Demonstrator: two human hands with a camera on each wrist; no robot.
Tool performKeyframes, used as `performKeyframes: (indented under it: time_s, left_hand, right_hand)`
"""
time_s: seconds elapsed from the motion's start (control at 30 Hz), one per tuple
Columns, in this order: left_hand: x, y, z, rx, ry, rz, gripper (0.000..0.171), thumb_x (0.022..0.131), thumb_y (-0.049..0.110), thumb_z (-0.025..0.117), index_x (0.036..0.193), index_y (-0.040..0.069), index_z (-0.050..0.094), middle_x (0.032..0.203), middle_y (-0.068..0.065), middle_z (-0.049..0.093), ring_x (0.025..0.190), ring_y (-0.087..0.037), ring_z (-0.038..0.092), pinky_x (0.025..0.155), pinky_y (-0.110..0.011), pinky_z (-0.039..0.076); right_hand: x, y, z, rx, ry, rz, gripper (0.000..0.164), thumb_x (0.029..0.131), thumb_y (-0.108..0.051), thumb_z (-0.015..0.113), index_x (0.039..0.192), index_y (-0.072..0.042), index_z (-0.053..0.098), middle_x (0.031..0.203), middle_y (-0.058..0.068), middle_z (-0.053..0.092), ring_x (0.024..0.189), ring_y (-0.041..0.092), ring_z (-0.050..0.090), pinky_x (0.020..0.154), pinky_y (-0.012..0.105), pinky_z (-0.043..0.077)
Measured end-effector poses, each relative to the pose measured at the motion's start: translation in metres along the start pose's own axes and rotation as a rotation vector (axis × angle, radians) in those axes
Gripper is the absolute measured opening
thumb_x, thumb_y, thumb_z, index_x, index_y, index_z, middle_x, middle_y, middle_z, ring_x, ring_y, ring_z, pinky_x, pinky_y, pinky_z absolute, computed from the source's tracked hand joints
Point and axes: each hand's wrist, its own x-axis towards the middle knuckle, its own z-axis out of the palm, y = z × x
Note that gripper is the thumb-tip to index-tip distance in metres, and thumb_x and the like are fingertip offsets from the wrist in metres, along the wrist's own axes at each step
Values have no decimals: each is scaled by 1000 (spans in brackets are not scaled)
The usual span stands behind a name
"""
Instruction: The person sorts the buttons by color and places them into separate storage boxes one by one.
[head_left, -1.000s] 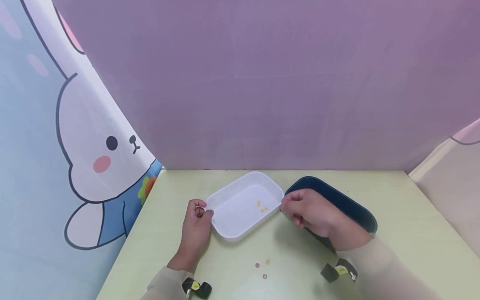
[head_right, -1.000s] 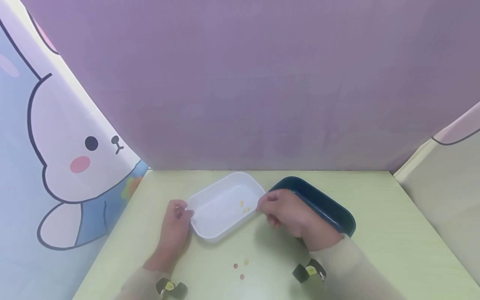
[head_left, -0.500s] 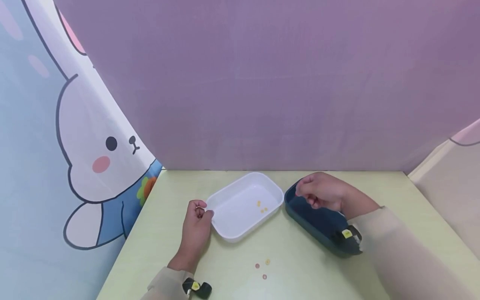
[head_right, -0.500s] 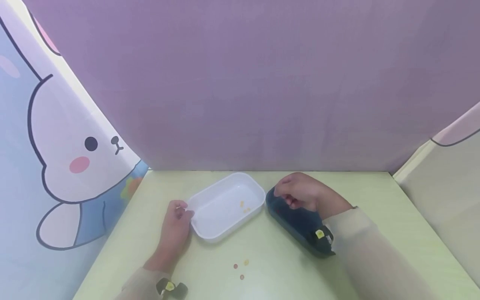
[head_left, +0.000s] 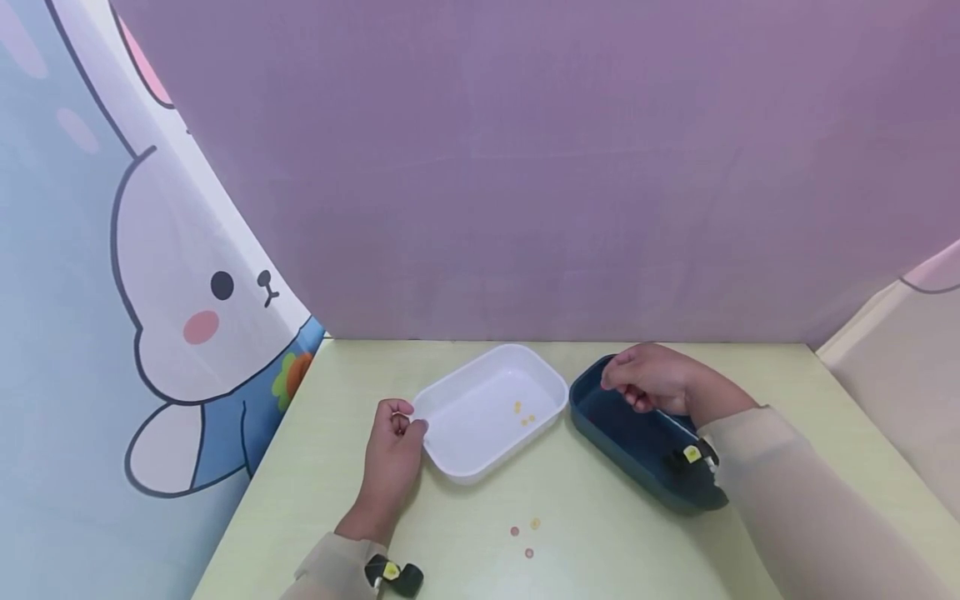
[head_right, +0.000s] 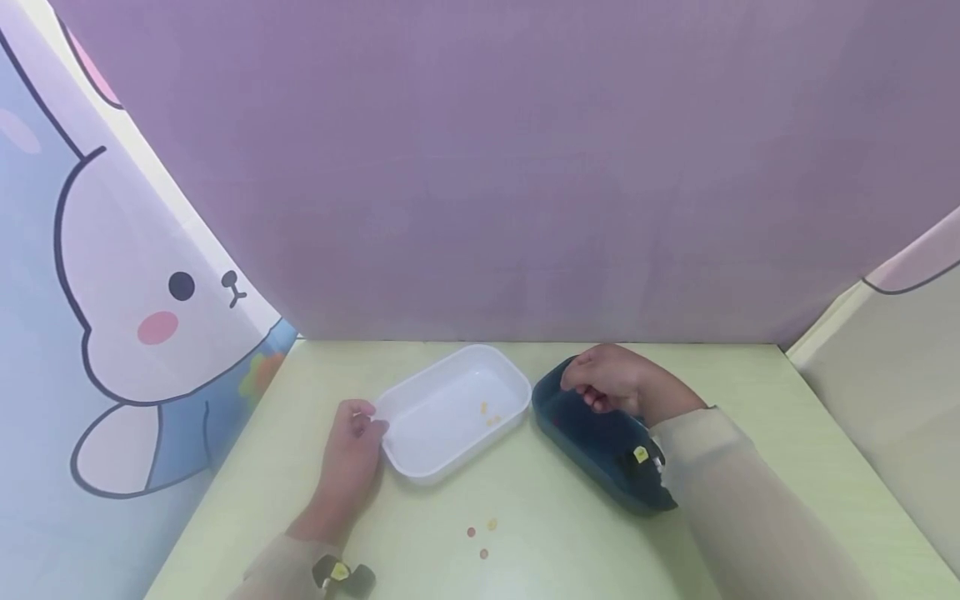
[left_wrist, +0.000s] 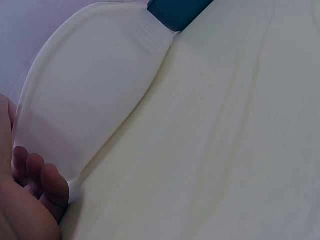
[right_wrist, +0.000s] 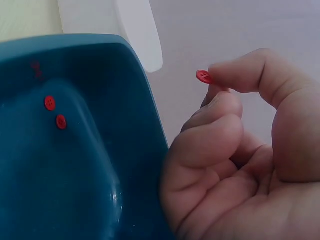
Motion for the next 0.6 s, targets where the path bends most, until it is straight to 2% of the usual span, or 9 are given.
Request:
performKeyframes:
  time_s: [0.13,0.27,0.4,0.6]
  left_hand:
    - [-1,1,0,1,-1,-5,26,109,16,61,131,14,49,100,-5,46,91,-22,50,74,-27,46]
    - [-1,1,0,3,0,-4,25,109,16,61,131,14,49,100,-5,46,91,-22,50,75,-27,46]
    - [-1,1,-1,6,-1,-3,26,109,17,61,132,14,49,100,-5,47,91,-21,50,75,-27,46]
    - [-3,4,-1,22,1,-11,26,109,17,60,133,13,49,100,-5,46,92,-21,50,75,-28,46]
  right_hand:
    - [-2,1,0,-3,5,-3,19,97,-16,76,86,-11,62,73,1,56,63,14,54,58,24,50]
    - [-4,3,-1,-1,4,-6,12,99,-16,76,98,-7,68,74,1,57,64,15,55,59,24,52]
    - [-6,4,-1,-2,5,-9,18,100,-15,77,110,-1,71,76,2,57,67,15,56,61,25,54]
    - [-20,-5,7,-23,-8,-58,18,101,-16,79,110,-2,73,84,3,61,72,19,59,65,28,57]
